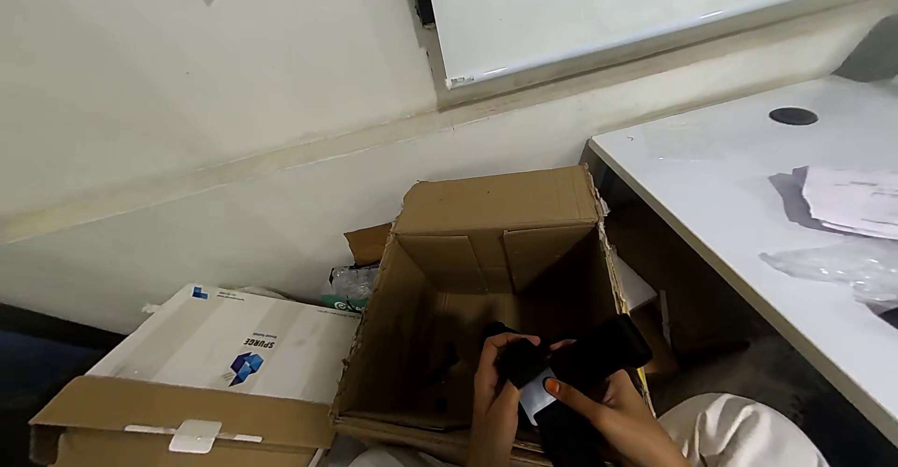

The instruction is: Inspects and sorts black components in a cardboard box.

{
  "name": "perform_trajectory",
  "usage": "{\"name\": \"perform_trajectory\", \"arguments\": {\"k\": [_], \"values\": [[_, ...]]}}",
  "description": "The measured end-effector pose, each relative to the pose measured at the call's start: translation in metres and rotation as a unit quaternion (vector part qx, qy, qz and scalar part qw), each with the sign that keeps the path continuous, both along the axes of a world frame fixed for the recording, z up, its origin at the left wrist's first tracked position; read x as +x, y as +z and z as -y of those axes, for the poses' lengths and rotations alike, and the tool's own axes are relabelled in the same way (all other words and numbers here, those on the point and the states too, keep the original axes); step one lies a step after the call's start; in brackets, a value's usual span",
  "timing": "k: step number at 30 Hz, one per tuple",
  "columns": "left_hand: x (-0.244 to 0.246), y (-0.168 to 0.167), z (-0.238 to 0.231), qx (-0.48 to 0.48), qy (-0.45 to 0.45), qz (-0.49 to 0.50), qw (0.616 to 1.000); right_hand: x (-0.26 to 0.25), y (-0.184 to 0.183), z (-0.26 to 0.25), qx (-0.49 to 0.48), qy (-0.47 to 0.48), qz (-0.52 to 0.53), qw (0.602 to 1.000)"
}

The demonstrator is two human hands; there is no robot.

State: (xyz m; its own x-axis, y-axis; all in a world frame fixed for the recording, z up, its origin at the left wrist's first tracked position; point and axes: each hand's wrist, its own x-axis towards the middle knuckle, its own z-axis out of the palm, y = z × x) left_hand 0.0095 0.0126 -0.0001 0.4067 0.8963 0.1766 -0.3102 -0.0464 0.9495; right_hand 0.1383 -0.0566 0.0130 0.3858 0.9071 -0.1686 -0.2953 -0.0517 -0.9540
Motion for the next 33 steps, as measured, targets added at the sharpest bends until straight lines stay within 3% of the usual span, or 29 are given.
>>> {"name": "perform_trajectory", "arguments": {"k": [4, 11, 19, 26, 30, 33], "values": [[0.002, -0.013, -0.003, 0.185, 0.029, -0.040, 0.981, -0.001, -0.003, -0.001, 0.031, -0.052, 0.043, 0.997], [0.002, -0.015, -0.004, 0.230, -0.005, -0.073, 0.970, -0.001, -0.008, -0.001, 0.050, -0.119, 0.019, 0.991], [-0.002, -0.014, -0.006, 0.240, -0.057, -0.096, 0.964, 0.000, -0.004, -0.001, 0.026, -0.129, -0.006, 0.991], [-0.010, -0.001, -0.004, 0.115, -0.128, -0.086, 0.981, 0.000, -0.002, -0.002, 0.017, -0.125, -0.019, 0.992], [-0.012, 0.007, -0.002, -0.027, -0.133, -0.082, 0.987, -0.001, -0.002, -0.002, 0.005, -0.120, -0.013, 0.993], [-0.013, 0.008, -0.003, -0.076, -0.129, -0.050, 0.988, 0.000, -0.006, -0.003, 0.006, -0.113, -0.017, 0.993]]}}
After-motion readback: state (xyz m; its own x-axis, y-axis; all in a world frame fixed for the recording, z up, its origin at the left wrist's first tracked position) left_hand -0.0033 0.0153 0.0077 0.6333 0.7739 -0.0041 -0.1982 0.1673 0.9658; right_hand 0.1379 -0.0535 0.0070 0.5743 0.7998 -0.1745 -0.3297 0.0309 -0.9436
